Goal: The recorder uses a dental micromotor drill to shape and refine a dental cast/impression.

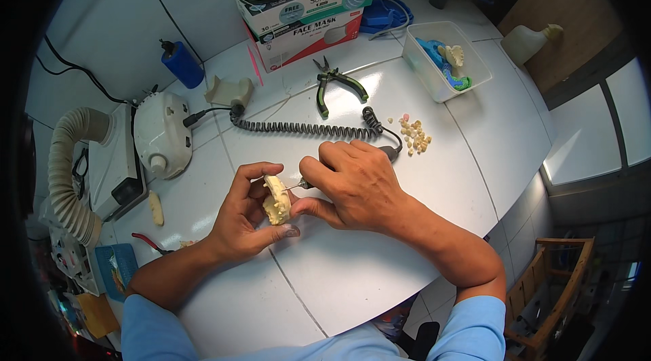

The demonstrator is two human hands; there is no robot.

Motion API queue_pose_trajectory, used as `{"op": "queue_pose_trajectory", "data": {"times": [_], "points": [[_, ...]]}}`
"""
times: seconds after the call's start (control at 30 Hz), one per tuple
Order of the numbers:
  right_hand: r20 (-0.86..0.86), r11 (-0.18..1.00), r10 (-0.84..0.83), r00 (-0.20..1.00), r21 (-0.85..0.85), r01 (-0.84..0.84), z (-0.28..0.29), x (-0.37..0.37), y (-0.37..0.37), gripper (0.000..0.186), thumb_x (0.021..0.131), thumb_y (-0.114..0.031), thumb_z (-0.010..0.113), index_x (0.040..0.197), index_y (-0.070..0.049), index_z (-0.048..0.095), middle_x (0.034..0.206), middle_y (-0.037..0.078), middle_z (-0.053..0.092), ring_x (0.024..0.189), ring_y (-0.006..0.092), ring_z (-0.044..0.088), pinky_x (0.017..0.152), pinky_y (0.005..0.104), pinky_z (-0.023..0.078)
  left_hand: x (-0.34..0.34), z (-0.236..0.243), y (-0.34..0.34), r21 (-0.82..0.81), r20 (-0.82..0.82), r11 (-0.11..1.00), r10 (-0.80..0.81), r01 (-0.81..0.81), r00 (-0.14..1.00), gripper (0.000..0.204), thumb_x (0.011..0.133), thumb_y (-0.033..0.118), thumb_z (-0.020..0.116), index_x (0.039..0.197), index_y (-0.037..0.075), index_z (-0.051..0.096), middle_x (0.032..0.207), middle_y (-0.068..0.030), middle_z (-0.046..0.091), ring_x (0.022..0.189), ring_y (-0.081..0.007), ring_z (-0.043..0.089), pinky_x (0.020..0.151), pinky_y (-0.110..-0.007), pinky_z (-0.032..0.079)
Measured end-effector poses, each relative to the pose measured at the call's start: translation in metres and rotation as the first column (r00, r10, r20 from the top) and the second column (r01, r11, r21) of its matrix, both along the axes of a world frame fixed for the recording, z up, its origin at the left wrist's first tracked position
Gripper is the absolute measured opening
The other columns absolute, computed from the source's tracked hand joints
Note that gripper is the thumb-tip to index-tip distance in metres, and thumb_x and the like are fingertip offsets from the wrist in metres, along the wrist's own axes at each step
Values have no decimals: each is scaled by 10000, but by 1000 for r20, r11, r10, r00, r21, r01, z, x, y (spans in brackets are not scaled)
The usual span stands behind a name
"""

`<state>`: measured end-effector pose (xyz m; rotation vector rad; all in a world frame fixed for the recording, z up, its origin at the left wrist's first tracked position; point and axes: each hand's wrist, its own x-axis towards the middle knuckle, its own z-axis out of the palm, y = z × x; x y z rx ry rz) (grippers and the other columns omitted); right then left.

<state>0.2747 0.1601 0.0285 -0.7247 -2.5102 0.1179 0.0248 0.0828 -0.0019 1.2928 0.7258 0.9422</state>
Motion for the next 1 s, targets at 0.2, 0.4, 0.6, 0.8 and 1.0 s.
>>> {"op": "queue_pose_trajectory", "data": {"times": [0.2, 0.4, 0.6, 0.8, 1.0], "points": [[21, 999, -33, 999, -29, 34, -5, 1, 2, 569, 982, -673, 692, 892, -118, 602, 756, 48, 508, 622, 249, 584, 612, 403, 457, 2, 3, -1, 42, -67, 998, 54, -51, 996, 801, 904, -26, 840, 1563, 5, 385, 1217, -85, 587, 1116, -140, 637, 992, -297, 527], [31, 999, -28, 999, -38, 29, 1, 0, -1, 589, 969, -682, 704, 896, -105, 609, 748, 51, 532, 611, 251, 607, 596, 390, 472, 2, 9, -1, 109, -228, 987, 141, -119, 963, 765, 871, 66, 832, 1515, -6, 427, 1090, -96, 639, 977, -149, 650, 863, -285, 516], [15, 997, -74, 997, -4, 74, -7, -4, -2, 651, 909, -738, 730, 871, -98, 616, 721, 44, 542, 585, 227, 605, 559, 374, 467, 1, 4, -1, 193, -243, 974, 163, -117, 956, 739, 874, 52, 816, 1501, 4, 429, 1071, -91, 642, 942, -149, 650, 822, -290, 520], [18, 996, -91, 996, 8, 91, -6, -5, -3, 624, 900, -717, 749, 849, -109, 622, 685, 31, 536, 561, 217, 601, 548, 371, 465, 0, 9, -1, 176, -244, 979, 146, -104, 959, 741, 896, 53, 824, 1511, 12, 412, 1064, -85, 643, 943, -141, 647, 810, -287, 514], [9, 996, -91, 996, 27, 90, -7, -5, -1, 595, 908, -694, 755, 826, -120, 621, 660, 26, 540, 537, 211, 610, 533, 365, 469, 1, 8, -1, 115, -219, 987, 139, -116, 966, 745, 906, 62, 823, 1520, 1, 404, 1054, -85, 651, 941, -143, 647, 826, -289, 507]]}}
